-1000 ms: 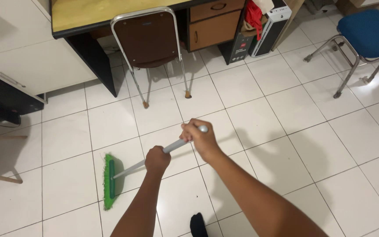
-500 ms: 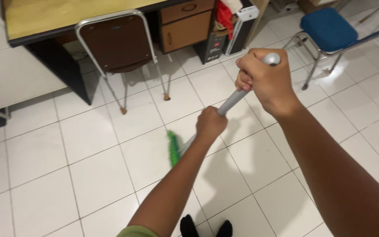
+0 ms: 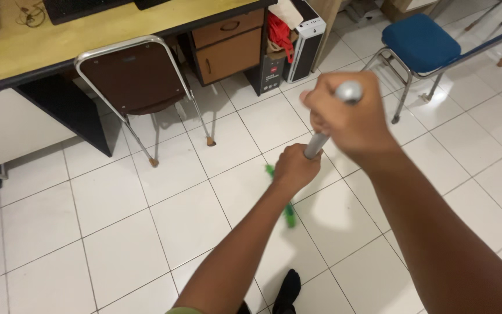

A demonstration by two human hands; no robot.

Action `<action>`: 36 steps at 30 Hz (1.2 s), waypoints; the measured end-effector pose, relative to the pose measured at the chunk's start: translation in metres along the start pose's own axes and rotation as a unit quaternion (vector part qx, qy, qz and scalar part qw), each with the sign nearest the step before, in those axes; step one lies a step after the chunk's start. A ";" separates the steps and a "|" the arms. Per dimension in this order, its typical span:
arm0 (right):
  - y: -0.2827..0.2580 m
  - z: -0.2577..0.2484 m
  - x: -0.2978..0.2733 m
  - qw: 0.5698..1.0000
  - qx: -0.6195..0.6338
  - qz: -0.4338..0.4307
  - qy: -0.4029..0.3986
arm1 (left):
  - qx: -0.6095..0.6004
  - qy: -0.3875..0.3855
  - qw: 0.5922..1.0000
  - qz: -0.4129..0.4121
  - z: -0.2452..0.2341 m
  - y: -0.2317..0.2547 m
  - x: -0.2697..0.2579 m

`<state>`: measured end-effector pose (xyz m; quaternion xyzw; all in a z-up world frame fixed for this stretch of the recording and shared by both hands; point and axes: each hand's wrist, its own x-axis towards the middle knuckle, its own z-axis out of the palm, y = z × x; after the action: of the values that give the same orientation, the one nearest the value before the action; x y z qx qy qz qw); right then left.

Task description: The person sweeps the floor using a broom, moving under a desk and around chairs.

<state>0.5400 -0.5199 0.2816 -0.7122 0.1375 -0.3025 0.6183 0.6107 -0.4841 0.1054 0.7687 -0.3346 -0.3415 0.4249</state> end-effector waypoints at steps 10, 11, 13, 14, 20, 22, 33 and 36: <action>0.125 -0.032 0.043 0.965 0.240 0.068 0.075 | 0.285 0.063 0.952 -0.093 -0.044 -0.092 0.038; 0.150 -0.028 0.041 0.968 0.227 0.080 0.070 | 0.301 0.069 0.944 -0.115 -0.045 -0.114 0.042; 0.195 -0.015 0.031 0.963 0.237 0.124 0.042 | 0.302 0.090 0.931 -0.184 -0.044 -0.162 0.045; 0.213 -0.008 0.023 0.952 0.261 0.157 0.020 | 0.291 0.106 0.932 -0.187 -0.044 -0.187 0.044; 0.247 0.006 -0.013 0.962 0.182 0.188 -0.073 | 0.208 0.205 0.937 -0.192 -0.005 -0.260 0.031; 0.243 -0.015 -0.006 0.968 0.175 0.171 -0.058 | 0.204 0.205 0.935 -0.207 0.012 -0.249 0.037; 0.089 -0.168 0.049 0.999 0.030 0.012 0.027 | 0.105 0.220 0.969 0.040 0.119 -0.029 0.130; 0.059 -0.193 0.048 0.999 -0.030 -0.011 0.000 | 0.015 0.151 0.986 0.062 0.153 0.018 0.136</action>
<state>0.4724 -0.7128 0.2478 -0.7319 0.1391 -0.3052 0.5931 0.5567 -0.6658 0.0266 0.7957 -0.3185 -0.1893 0.4792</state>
